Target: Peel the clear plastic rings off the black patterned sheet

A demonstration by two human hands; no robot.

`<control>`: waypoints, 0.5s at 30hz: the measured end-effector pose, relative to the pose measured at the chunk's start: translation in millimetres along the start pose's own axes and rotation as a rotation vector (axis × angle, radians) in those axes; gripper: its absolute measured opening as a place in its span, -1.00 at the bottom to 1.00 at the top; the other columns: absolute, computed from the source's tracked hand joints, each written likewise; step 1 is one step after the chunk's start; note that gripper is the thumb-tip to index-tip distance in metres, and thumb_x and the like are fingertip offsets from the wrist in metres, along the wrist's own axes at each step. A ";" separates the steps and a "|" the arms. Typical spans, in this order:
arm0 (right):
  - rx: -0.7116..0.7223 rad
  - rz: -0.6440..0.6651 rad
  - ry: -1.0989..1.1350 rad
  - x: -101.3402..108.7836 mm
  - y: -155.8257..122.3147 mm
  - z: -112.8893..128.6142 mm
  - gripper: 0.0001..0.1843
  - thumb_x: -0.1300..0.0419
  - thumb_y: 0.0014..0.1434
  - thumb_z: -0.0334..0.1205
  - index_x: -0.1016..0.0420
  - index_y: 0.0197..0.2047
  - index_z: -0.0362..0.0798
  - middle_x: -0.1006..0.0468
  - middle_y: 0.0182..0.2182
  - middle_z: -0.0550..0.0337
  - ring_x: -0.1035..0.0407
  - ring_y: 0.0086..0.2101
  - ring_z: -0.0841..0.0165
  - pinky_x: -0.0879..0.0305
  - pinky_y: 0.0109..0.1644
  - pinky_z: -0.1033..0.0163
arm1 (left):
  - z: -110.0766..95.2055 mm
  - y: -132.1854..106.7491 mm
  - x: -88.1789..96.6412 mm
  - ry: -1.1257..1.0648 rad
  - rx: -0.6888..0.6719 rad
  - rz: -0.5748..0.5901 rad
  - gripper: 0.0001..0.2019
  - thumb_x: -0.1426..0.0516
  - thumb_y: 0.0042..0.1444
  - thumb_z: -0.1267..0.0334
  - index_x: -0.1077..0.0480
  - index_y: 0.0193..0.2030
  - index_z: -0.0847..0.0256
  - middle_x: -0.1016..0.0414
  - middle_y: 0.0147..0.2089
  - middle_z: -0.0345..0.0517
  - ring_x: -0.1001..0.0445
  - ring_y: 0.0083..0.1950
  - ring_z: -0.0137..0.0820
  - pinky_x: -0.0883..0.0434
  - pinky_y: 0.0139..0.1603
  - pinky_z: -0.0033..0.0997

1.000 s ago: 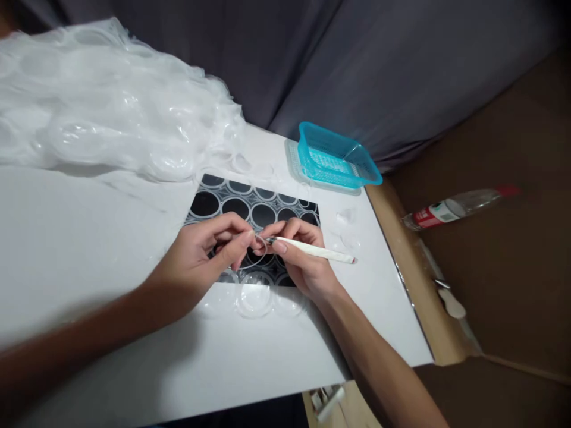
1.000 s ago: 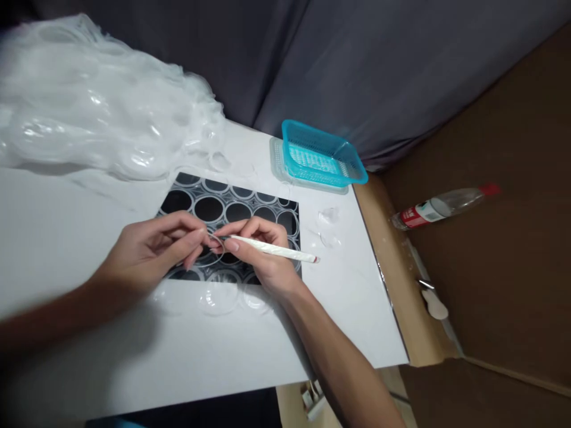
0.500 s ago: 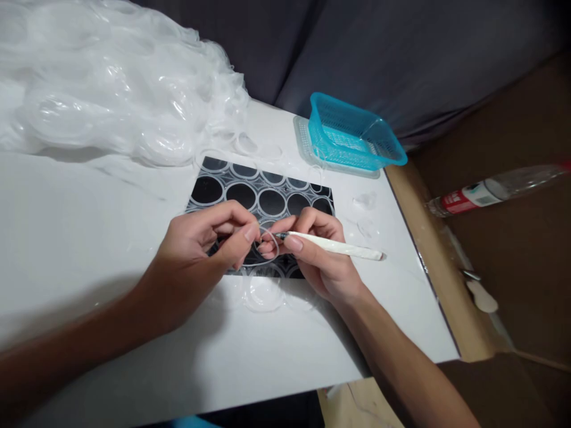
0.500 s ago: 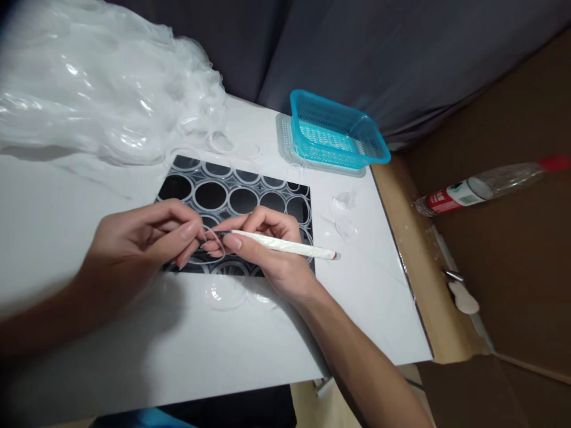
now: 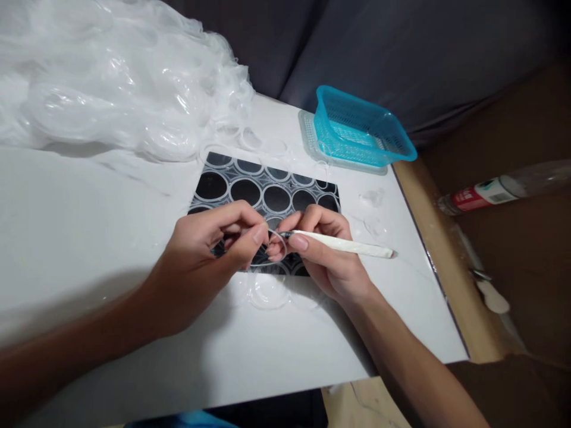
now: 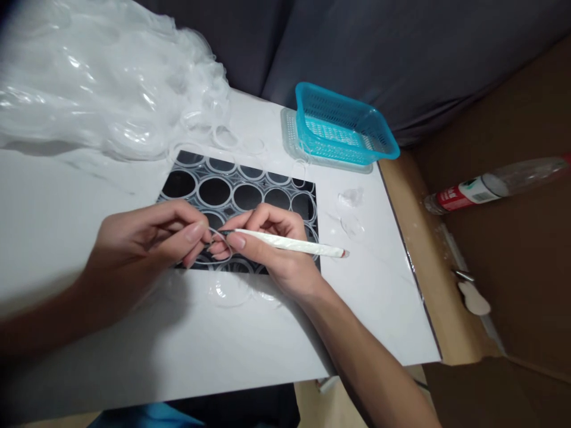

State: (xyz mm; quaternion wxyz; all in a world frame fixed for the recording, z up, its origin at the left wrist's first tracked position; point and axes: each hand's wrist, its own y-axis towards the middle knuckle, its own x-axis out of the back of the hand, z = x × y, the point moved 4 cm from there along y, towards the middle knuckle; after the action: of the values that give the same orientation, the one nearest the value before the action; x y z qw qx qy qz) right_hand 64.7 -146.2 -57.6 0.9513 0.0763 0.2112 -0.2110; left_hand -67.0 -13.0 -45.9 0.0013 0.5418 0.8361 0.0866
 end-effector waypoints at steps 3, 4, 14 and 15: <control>-0.001 0.016 0.010 0.1 0.4 -0.6 -0.74 -0.49 0.30 -0.33 -0.48 -0.32 -0.10 -0.71 -0.15 0.17 -0.70 -0.25 0.34 -0.74 -0.11 0.20 | 0.6 0.2 -0.5 -0.006 -0.017 0.016 -0.76 -0.17 0.53 0.28 -0.52 -0.24 0.09 -0.42 -0.42 -0.33 -0.41 -0.39 -0.53 -0.34 -0.37 -0.52; -0.001 0.020 0.012 0.0 0.5 -0.4 -0.74 -0.49 0.30 -0.33 -0.48 -0.32 -0.10 -0.71 -0.15 0.17 -0.70 -0.25 0.35 -0.74 -0.11 0.20 | 0.9 0.4 -0.6 -0.005 -0.017 0.019 -0.76 -0.17 0.53 0.28 -0.52 -0.24 0.08 -0.42 -0.42 -0.33 -0.40 -0.40 -0.54 -0.34 -0.37 -0.52; 0.008 0.049 0.009 -0.5 -0.8 2.1 -0.77 -0.46 0.32 -0.36 -0.50 -0.30 -0.11 -0.69 -0.09 0.13 -0.70 -0.20 0.32 -0.73 -0.06 0.18 | 3.0 1.2 -0.9 0.005 -0.032 0.016 -0.77 -0.17 0.53 0.28 -0.53 -0.23 0.07 -0.44 -0.42 -0.34 -0.37 -0.42 -0.54 -0.30 -0.42 -0.51; 0.009 0.052 0.010 -0.5 -1.1 1.9 -0.78 -0.46 0.32 -0.37 -0.50 -0.29 -0.11 -0.69 -0.09 0.12 -0.70 -0.20 0.32 -0.73 -0.06 0.18 | 3.5 1.1 -1.5 0.005 -0.027 0.018 -0.77 -0.18 0.53 0.27 -0.53 -0.24 0.08 -0.44 -0.43 -0.33 -0.37 -0.43 -0.54 -0.30 -0.42 -0.51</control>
State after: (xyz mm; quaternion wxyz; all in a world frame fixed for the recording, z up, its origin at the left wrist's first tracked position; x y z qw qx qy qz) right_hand 64.5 -147.5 -55.7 0.9551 0.0871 0.2130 -0.1866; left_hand -65.0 -13.5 -49.4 0.0057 0.5491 0.8298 0.0992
